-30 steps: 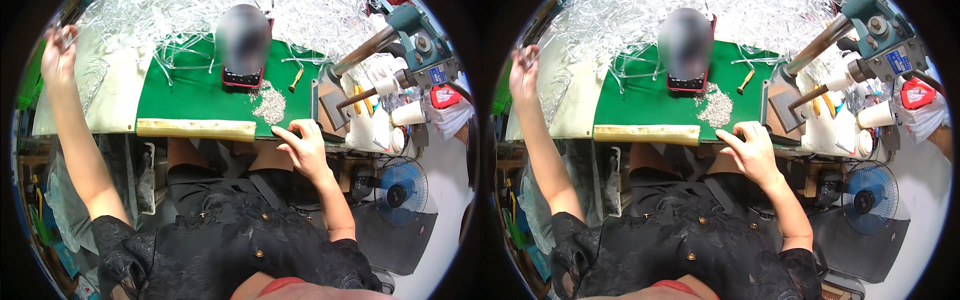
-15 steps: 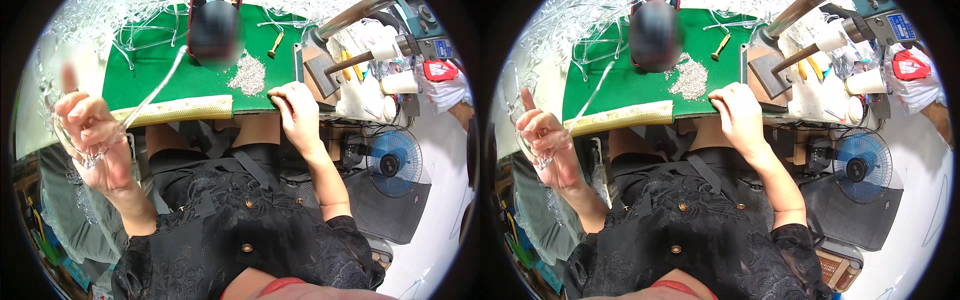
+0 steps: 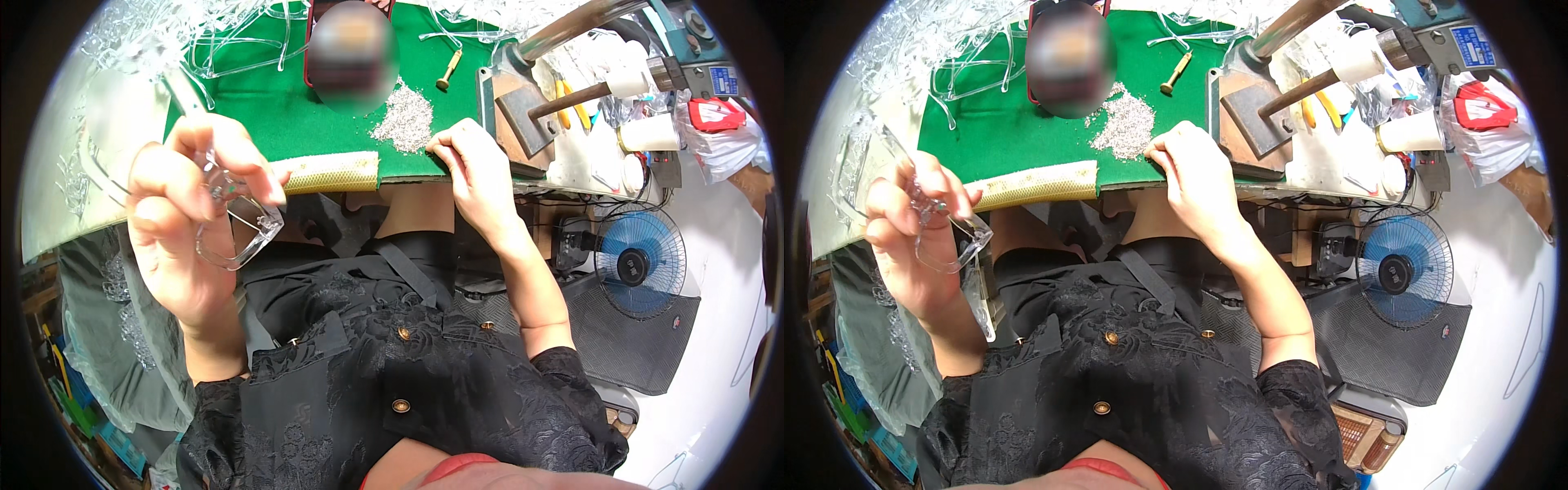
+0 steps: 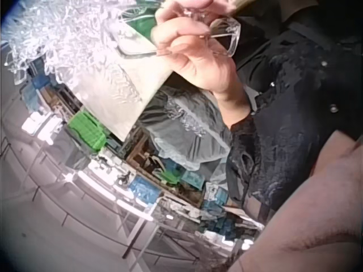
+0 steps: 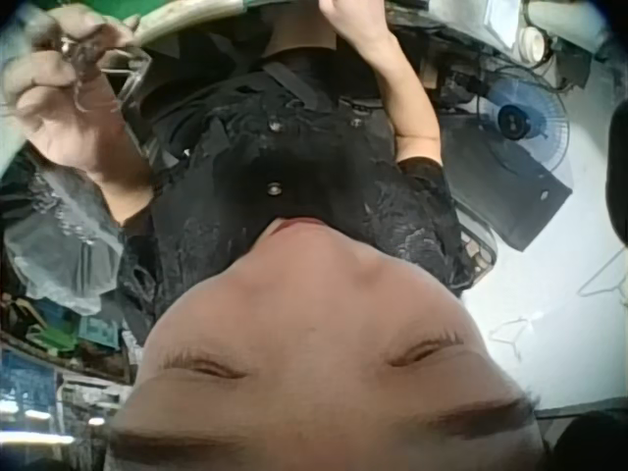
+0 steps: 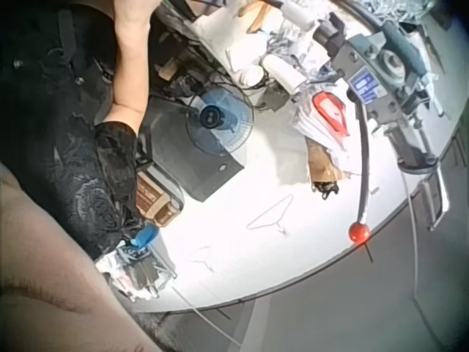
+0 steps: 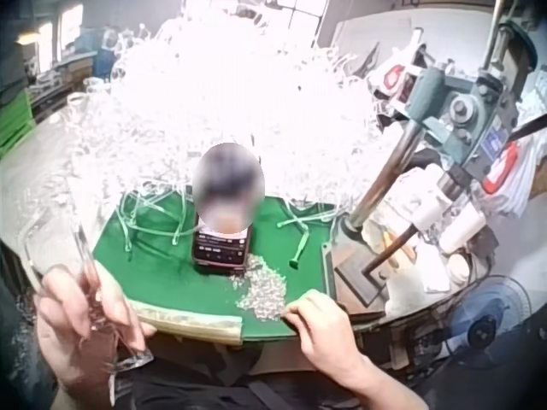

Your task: The person repeatedly picks up clear plastic frame pieces, aligns them, and presses them together by hand. They inspect the assembled joints and place the finished frames on the green work surface.

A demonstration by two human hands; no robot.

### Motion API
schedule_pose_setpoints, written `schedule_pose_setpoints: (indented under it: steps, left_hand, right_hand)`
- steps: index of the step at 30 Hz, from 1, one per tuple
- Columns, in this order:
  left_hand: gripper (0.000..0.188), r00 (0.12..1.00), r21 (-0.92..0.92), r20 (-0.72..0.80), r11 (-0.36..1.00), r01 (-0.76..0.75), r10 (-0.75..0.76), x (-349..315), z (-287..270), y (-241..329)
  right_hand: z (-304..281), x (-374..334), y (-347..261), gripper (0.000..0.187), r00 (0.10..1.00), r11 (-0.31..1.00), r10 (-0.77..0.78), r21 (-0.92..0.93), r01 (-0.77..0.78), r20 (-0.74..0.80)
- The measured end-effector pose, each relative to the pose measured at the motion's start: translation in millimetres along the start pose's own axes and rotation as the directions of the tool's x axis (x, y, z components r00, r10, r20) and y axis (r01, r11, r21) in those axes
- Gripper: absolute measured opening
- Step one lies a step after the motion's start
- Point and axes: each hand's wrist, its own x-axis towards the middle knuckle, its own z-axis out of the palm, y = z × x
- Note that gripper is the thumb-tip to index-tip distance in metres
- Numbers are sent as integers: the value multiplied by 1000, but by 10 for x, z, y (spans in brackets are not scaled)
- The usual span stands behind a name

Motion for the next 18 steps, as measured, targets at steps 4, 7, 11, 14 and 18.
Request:
schedule_pose_setpoints:
  steps: [4,7,11,14,18]
  left_hand:
    - [27,998,178,-28,983,-41,47,-61,12,-23]
    - [54,997,305,-55,952,-27,46,-83,20,-48]
    - [62,999,389,4,921,-34,36,-58,57,-83]
    - [65,994,321,86,943,-91,66,-53,5,-141]
    - [66,993,361,110,929,-80,43,-41,-15,-191]
  right_hand:
    - [-44,5,7,5,998,999,-29,18,28,58]
    - [-41,-8,7,3,998,993,67,97,-67,4]
    - [-59,8,14,3,999,997,43,68,-45,24]
    - [-74,24,7,3,998,997,33,67,-36,49]
    - [-88,34,28,5,995,999,-19,34,16,99]
